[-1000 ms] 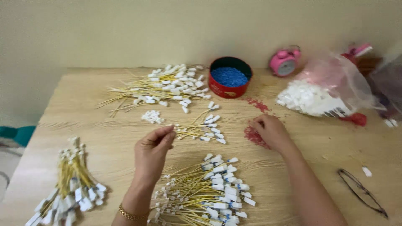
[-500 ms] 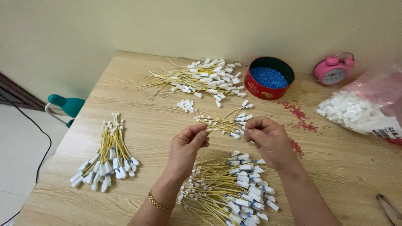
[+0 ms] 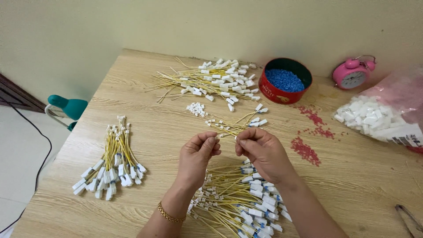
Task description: Assembling small white plastic connectors onto thin yellow wires at a workbench.
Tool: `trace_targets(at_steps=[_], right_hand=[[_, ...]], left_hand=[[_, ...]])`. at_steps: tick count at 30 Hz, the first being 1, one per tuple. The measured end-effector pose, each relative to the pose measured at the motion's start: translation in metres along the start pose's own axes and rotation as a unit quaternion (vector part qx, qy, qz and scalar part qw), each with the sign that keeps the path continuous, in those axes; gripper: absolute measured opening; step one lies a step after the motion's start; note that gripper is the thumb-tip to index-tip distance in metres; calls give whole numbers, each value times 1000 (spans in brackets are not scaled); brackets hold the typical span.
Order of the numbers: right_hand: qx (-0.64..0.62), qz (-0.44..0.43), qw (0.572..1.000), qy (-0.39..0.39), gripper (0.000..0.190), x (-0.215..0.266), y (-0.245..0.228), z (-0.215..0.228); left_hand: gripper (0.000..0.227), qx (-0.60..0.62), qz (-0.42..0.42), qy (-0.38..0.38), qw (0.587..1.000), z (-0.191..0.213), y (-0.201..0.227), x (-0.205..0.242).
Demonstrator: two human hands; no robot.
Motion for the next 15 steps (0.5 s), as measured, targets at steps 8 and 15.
trace_targets(at_steps=[8, 15], right_hand=[[89, 25, 995, 26, 15, 0, 2, -11], [249, 46, 967, 15, 20, 3, -11, -38]], left_hand=[[23, 55, 32, -24, 998, -5, 5, 6], [31, 59, 21, -18, 998, -10, 6, 11]])
Point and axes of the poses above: each hand's wrist, its own x-axis away from the middle knuckle, its own z-axis out of the back of the hand, y = z × x, the point moved 2 cm from there along -x, towards the middle knuckle, and after that the axes turned 7 degrees about z, right-handed, at the moved point
